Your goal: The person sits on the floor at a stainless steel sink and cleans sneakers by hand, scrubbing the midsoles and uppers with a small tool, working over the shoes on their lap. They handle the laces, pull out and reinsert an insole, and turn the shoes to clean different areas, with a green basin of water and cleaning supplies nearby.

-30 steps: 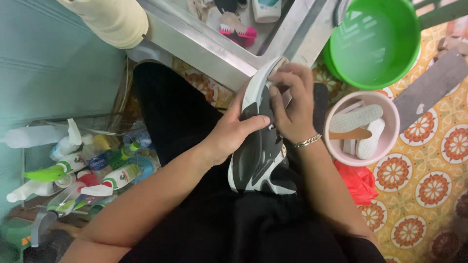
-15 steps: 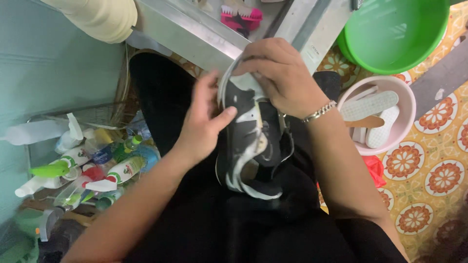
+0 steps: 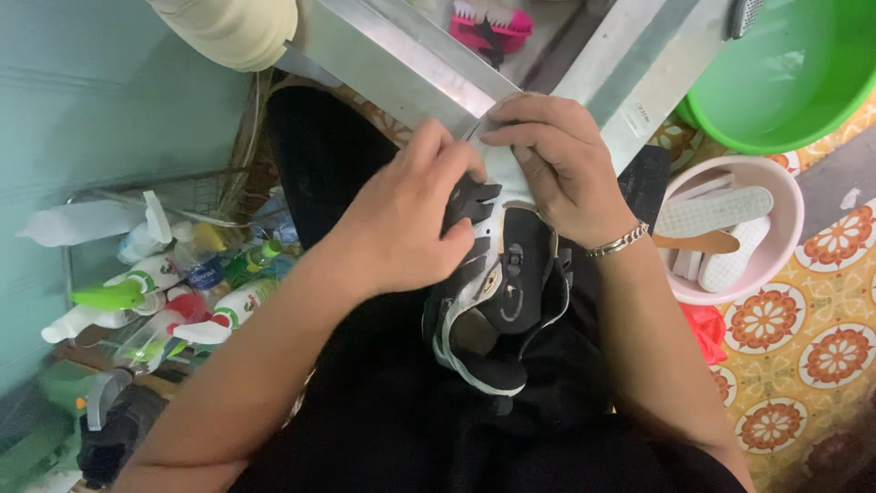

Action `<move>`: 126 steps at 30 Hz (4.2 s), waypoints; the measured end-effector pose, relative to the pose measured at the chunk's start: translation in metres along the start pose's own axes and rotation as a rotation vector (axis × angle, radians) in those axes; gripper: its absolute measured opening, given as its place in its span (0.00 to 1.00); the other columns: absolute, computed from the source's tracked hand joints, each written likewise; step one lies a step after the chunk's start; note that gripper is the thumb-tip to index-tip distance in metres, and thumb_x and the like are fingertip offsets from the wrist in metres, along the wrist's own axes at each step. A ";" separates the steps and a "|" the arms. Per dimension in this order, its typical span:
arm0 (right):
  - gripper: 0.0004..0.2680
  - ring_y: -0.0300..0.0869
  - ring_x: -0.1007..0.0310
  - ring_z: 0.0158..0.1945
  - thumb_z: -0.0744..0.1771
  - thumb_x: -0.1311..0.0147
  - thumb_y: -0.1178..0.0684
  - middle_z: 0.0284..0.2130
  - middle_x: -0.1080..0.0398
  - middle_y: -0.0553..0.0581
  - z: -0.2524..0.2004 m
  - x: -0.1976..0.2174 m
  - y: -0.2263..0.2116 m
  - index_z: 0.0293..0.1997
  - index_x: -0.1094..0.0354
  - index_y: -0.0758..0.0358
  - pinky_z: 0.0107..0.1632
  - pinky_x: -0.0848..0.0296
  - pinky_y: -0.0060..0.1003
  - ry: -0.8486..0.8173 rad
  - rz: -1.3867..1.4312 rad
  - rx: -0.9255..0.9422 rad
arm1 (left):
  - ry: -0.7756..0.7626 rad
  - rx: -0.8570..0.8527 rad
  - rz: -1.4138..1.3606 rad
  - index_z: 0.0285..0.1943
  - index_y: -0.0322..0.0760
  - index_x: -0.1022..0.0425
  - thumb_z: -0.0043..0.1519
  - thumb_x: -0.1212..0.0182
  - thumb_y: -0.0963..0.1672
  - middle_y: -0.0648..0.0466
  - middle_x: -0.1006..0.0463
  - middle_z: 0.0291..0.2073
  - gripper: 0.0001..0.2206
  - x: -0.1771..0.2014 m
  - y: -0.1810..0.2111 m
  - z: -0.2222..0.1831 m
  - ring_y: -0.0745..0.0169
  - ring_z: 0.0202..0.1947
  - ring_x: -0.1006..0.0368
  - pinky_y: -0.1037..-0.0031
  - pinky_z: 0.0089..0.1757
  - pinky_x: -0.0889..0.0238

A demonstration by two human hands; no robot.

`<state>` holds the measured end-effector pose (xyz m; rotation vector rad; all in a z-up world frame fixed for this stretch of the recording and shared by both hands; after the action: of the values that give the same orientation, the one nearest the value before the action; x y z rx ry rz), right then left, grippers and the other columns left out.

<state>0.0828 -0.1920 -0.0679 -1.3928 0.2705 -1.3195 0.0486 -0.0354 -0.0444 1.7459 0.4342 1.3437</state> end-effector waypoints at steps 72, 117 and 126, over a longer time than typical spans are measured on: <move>0.21 0.53 0.37 0.49 0.64 0.54 0.26 0.44 0.29 0.51 0.023 -0.015 -0.010 0.45 0.22 0.49 0.54 0.42 0.49 -0.322 -0.343 0.419 | 0.234 0.774 -1.080 0.48 0.31 0.21 0.60 0.37 0.41 0.54 0.17 0.37 0.09 -0.084 -0.048 -0.024 0.71 0.38 0.23 0.76 0.41 0.29; 0.17 0.56 0.33 0.53 0.65 0.40 0.38 0.48 0.32 0.58 0.008 -0.017 -0.018 0.46 0.27 0.63 0.57 0.36 0.51 -0.471 -0.227 0.354 | 0.012 0.449 -0.779 0.62 0.30 0.32 0.66 0.48 0.44 0.44 0.18 0.30 0.17 -0.042 -0.021 -0.042 0.53 0.30 0.17 0.68 0.35 0.27; 0.16 0.53 0.33 0.48 0.64 0.38 0.40 0.45 0.32 0.57 -0.038 0.010 0.009 0.44 0.24 0.63 0.49 0.34 0.50 -0.123 -0.108 0.634 | 0.042 0.413 -0.598 0.62 0.24 0.33 0.60 0.38 0.48 0.49 0.20 0.25 0.26 -0.043 -0.003 -0.037 0.57 0.24 0.21 0.70 0.29 0.30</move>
<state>0.0600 -0.2231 -0.0801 -0.9468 -0.2926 -1.2519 0.0006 -0.0492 -0.0712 1.7077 1.2185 0.8946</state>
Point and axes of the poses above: each hand's wrist, its own z-axis towards the middle knuckle, its own x-axis out of the back of the hand, y = z × x, the point moved 7 cm from there along z, towards the middle knuckle
